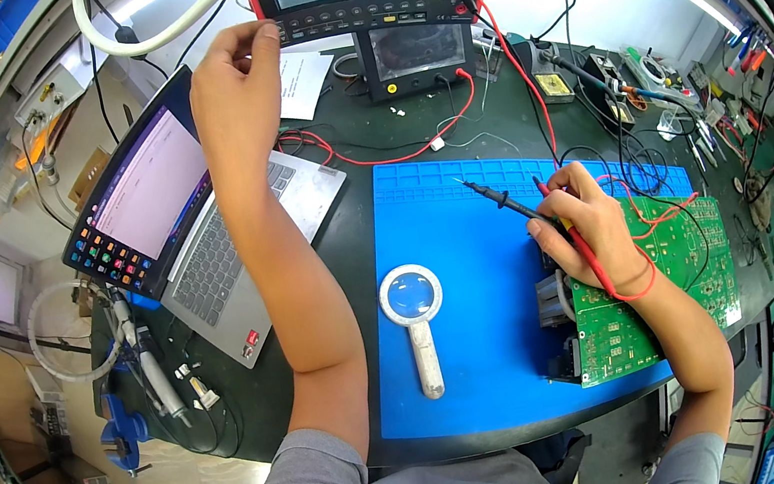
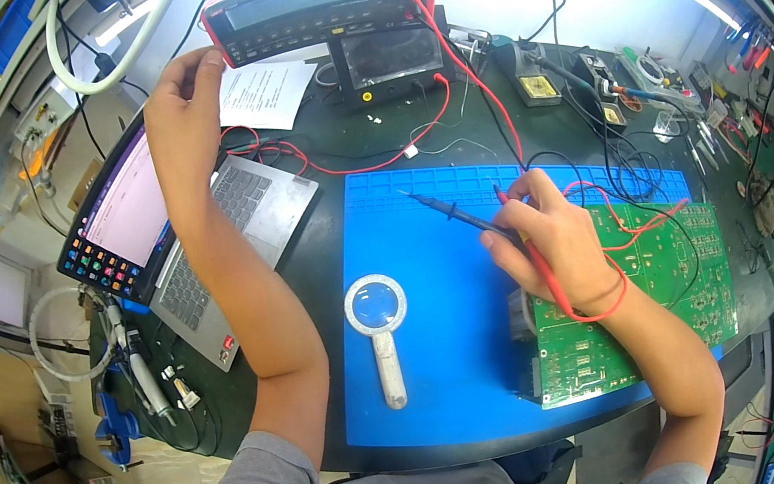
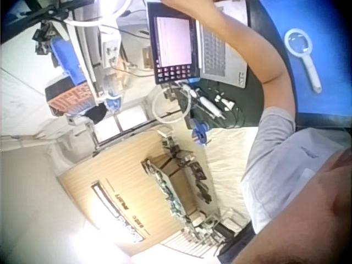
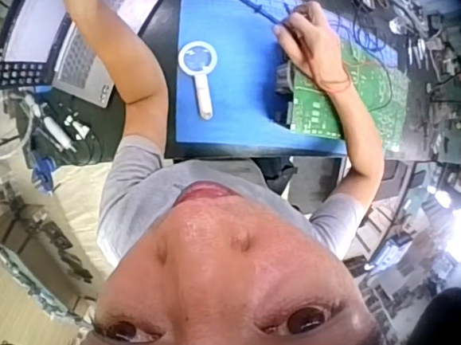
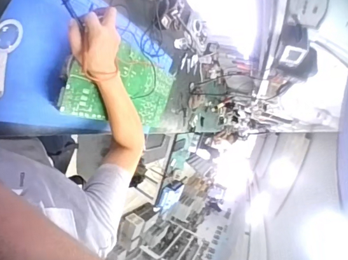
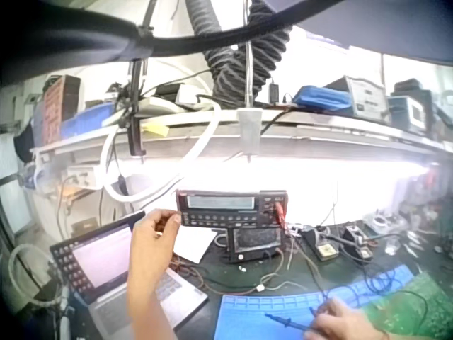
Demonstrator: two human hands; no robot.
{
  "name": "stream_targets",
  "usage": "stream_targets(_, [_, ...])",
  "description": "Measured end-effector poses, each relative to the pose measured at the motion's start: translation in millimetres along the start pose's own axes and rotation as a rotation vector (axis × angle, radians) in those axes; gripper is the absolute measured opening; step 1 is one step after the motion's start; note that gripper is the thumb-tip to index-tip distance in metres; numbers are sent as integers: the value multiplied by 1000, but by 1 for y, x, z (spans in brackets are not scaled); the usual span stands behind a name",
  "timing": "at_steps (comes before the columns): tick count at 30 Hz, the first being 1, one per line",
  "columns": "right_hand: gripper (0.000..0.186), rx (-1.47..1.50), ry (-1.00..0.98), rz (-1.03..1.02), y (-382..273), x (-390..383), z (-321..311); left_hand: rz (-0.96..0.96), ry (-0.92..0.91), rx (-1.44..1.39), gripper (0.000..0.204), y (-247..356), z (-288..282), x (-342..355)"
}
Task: The person touches a multimeter to various points on a green circuit board while using their other hand to operate a bench multimeter device.
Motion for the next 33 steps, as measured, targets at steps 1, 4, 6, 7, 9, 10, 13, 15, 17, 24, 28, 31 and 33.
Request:
stream_targets(1, [19,-1,-3,1,0,0,1,8,18,17,38,-5,0,4])
stream_targets(4, [19,-9,-9,0,-1,1,1,49,131,11,46,-23,9,11])
stream_targets(6, [19,-15,-19,3,-1,1,2,51,135,4,51,-25,16,12])
stream_targets(7, [19,-18,-25,4,-1,1,2,52,137,1,53,-26,18,12])
stream_targets(9, [19,-15,-27,3,-1,1,2,26,95,-45,54,-26,22,13])
stream_targets(10, [19,-14,-28,3,-1,2,3,13,73,-69,54,-27,24,14])
stream_targets(13, [18,-3,-47,18,-1,2,3,14,39,-86,52,-31,28,17])
stream_targets(15, [18,3,-49,9,-1,2,4,33,15,-76,51,-36,28,26])
stream_targets(17, [18,-3,-60,0,0,2,4,36,-3,-89,47,-41,28,29])
stream_targets(24, [19,-12,-77,1,-1,4,7,-21,-84,-174,44,-50,25,32])
stream_targets(28, [19,-7,-84,9,-1,3,8,22,-116,-199,43,-57,22,35])
stream_targets(31, [19,-12,-100,32,-1,4,8,-16,-146,-205,42,-54,21,33])
stream_targets(33, [19,-9,-105,39,-1,4,8,38,-130,-159,43,-58,22,33])
Point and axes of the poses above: each hand's wrist, its own x-axis towards the middle knuckle, its own z-axis out of the palm, y = z × x, the point moved 2 cm from there along x, towards the middle knuckle, and after that the axes turned 10 degrees about y, right-handed, at the moved point
